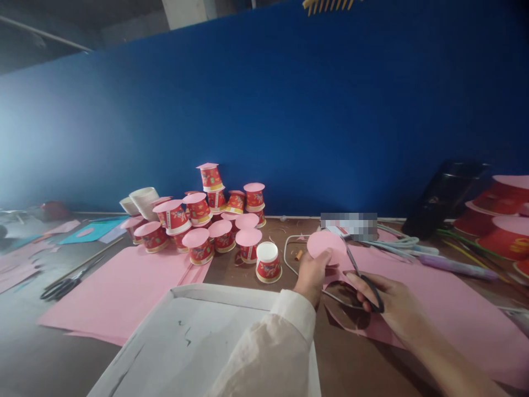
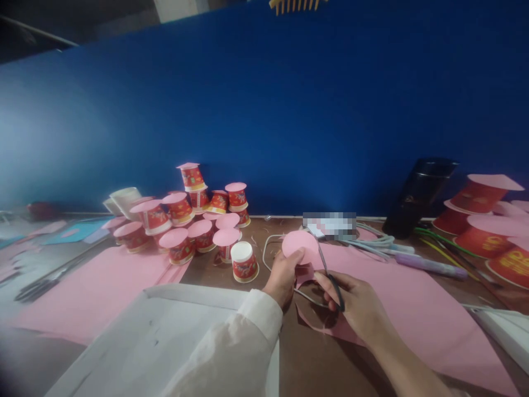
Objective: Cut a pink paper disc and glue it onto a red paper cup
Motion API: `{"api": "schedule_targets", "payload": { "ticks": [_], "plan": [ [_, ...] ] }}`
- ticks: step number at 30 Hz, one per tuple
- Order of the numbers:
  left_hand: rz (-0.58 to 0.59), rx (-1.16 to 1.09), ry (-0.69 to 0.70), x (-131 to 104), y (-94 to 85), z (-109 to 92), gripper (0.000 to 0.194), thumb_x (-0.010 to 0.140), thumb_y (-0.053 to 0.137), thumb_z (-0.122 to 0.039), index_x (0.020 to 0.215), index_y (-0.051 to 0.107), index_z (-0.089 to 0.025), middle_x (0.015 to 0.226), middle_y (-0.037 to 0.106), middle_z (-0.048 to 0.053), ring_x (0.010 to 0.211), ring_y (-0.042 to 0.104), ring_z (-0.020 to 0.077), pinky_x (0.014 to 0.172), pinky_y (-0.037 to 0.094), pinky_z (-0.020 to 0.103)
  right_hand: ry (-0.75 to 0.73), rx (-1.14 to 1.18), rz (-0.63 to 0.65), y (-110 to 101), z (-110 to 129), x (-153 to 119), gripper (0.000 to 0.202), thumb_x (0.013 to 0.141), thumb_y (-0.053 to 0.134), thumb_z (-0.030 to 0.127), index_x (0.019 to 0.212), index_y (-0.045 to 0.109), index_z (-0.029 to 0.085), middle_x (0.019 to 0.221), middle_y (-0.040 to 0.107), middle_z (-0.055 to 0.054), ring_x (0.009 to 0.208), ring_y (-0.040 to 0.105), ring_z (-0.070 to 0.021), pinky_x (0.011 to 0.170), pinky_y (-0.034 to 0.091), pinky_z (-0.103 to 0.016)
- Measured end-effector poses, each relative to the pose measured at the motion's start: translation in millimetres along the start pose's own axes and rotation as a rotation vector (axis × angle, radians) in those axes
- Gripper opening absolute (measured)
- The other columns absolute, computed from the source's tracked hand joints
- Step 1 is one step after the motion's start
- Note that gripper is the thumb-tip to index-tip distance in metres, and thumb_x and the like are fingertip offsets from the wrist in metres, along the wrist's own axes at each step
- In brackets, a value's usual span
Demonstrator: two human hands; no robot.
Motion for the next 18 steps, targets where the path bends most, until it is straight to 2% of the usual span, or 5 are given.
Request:
{"api": "schedule_targets", "payload": {
  "ticks": [2,7,13,16,18],
  "plan": [
    [-0.001,0.005,0.012,1,-0.6,-1,0.044,0.074,0.083,-0.037,0.105,0.07,-0.01,0.081,0.072,0.01,0.06,0.069,0.0185,0.056,0.058,0.028,0.047,0.029,0.047,3,-4,1,0.053,0.07,0.072,0.074,0.059,0.072,0.022,0.052,0.06,-0.001,0.052,0.055,-0.0182,0.051,0.045,-0.028],
    [-0.023,0.025,0.039,2,-4.0,-4,0.046,0.074,0.083,-0.044,0.104,0.071,-0.012,0.081,0.072,0.009,0.06,0.068,0.0176,0.057,0.057,0.028,0.065,0.043,0.041,3,-11,4,0.052,0.071,0.071,0.074,0.062,0.074,0.023,0.052,0.06,0.0,0.054,0.054,-0.0183,0.054,0.043,-0.028],
    [-0.024,0.013,0.063,0,-3.1,-10,0.045,0.071,0.083,-0.043,0.102,0.072,-0.013,0.086,0.072,0.009,0.065,0.066,0.0172,0.059,0.056,0.028,0.065,0.026,0.049,2,-11,4,0.047,0.071,0.075,0.069,0.059,0.071,0.024,0.052,0.061,0.0,0.056,0.055,-0.0189,0.059,0.043,-0.03],
    [-0.03,0.013,0.062,0,-4.1,-11,0.043,0.069,0.083,-0.041,0.1,0.071,-0.013,0.084,0.071,0.007,0.063,0.063,0.015,0.055,0.052,0.025,0.073,0.006,0.049,0,-11,4,0.047,0.072,0.075,0.069,0.061,0.073,0.023,0.051,0.061,0.0,0.056,0.055,-0.019,0.059,0.043,-0.03],
    [-0.052,0.037,0.057,-1,-6.7,-12,0.04,0.067,0.084,-0.04,0.093,0.071,-0.013,0.074,0.066,0.003,0.054,0.055,0.0105,0.048,0.045,0.022,0.077,0.028,0.053,1,-13,5,0.049,0.072,0.073,0.071,0.066,0.075,0.023,0.053,0.062,0.0,0.056,0.056,-0.0193,0.059,0.044,-0.03]
  ]
}}
Point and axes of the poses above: each hand's wrist, its own x-axis towards the middle knuckle, its own y-axis out of the palm, z = x × y, the point moved 10 cm from there along x, towards the middle knuckle
